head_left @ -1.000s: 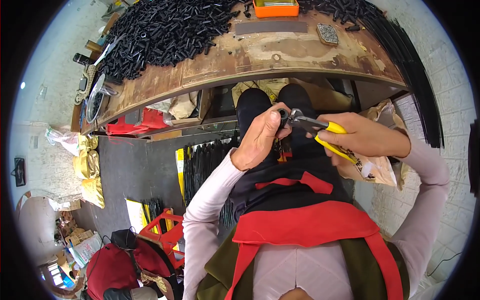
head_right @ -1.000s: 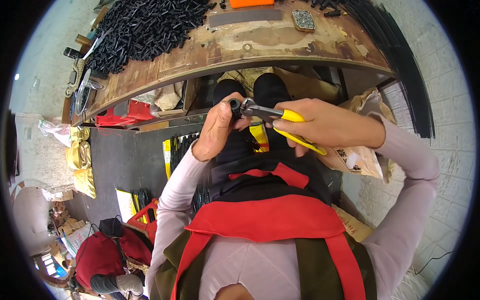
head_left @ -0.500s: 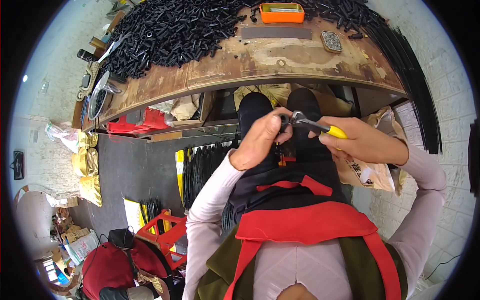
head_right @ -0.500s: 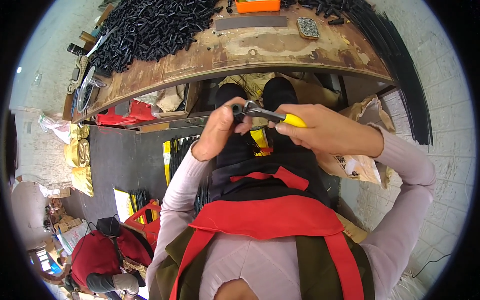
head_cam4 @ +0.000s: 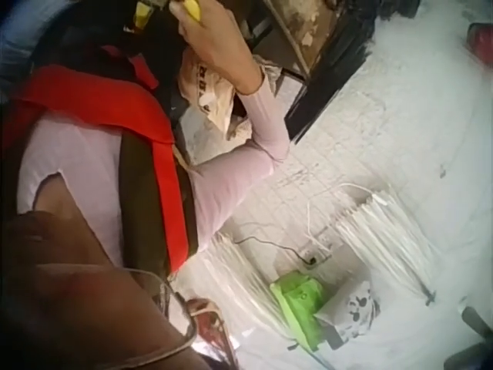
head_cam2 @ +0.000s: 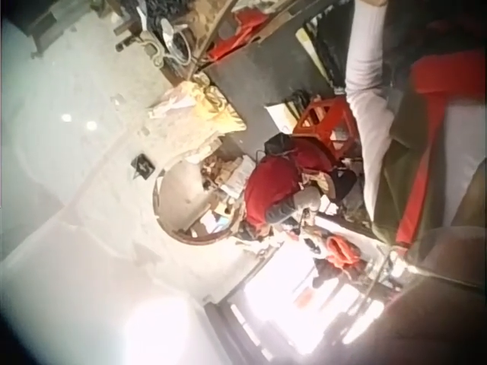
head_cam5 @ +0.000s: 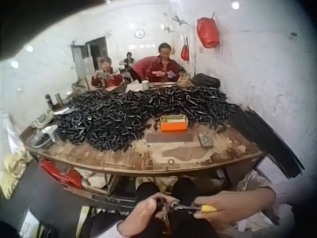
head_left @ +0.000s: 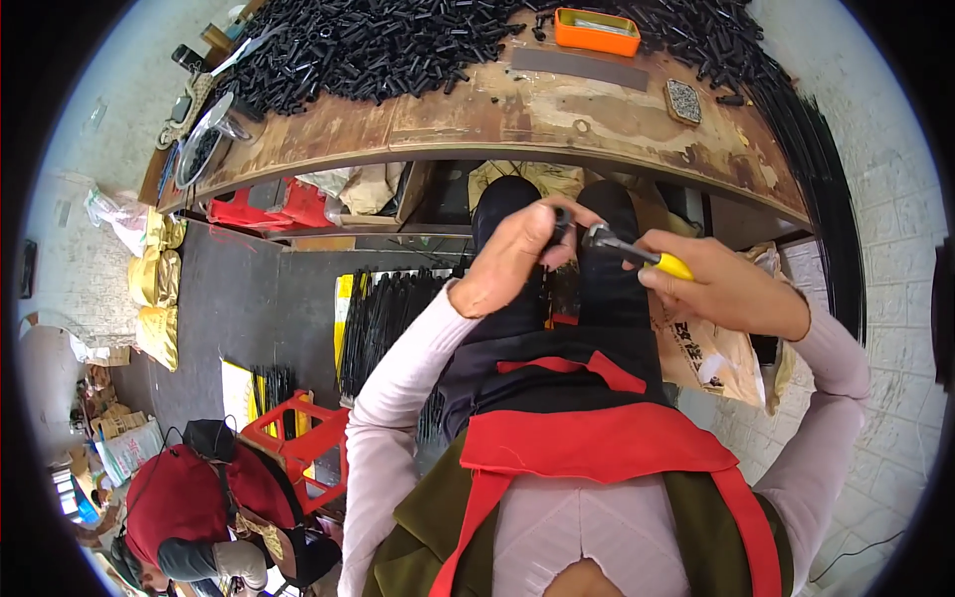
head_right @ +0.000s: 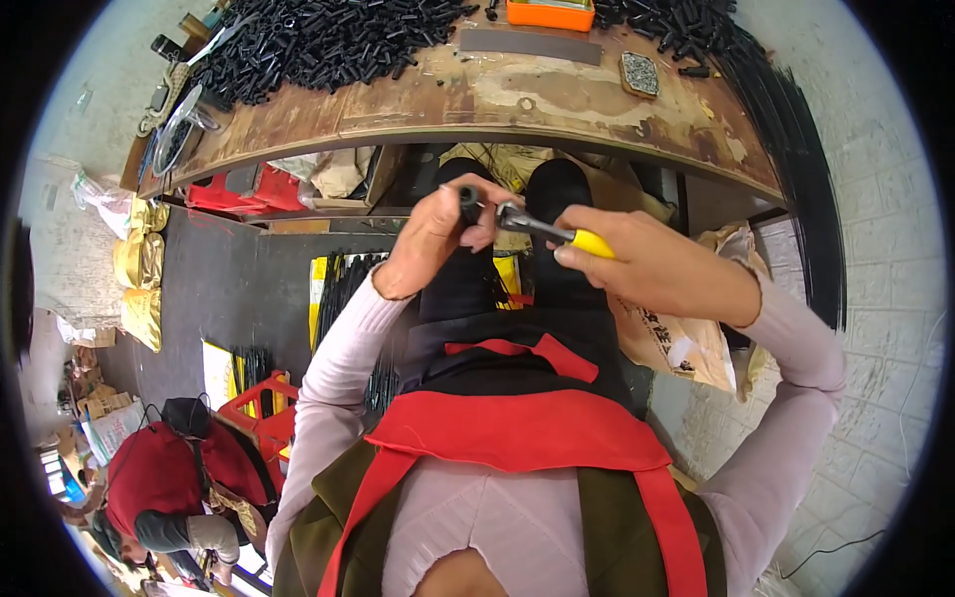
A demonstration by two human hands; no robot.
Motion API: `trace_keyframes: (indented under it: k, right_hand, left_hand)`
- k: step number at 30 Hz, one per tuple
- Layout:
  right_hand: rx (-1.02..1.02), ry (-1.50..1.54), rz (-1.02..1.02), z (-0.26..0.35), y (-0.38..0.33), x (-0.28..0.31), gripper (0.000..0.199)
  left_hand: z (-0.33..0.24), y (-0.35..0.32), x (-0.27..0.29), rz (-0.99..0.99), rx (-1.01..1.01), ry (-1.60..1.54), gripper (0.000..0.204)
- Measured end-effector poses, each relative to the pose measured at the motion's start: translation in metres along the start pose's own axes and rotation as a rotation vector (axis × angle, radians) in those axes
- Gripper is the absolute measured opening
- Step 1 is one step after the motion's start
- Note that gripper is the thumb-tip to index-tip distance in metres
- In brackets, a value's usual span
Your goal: Gathering, measuring, and trimming black plastic or rubber strips using pliers at a workbench.
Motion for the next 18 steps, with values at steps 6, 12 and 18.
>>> trace_keyframes:
  k: [6,12,18]
  right_hand:
    - [0.007,-0.209,-0.056,-0.005,0.006,0.004,0.021]
    - [0.01,0.176,-0.358,-0.062,0.024,0.041,0.032]
    - [-0.345,-0.585,-0.748,-0.249,-0.034,0.178,0.037]
  left_hand:
    - [-0.008,0.005,-0.013,0.023,0.013,0.091,0.06]
    - [-0.093,-0.038,0.118,-0.694,-0.083,0.158,0.058]
    - [-0.345,-0.189,0.257,-0.891,-0.333,0.465,0.048]
Point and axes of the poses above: each hand's wrist, its own y-axis towards the middle knuckle, its own x-axis out of the back of the hand, z = x × y, the point moved 9 cm from there along y, towards the middle knuckle, and after that the axes turned 9 degrees about z, right-handed, at the moved point
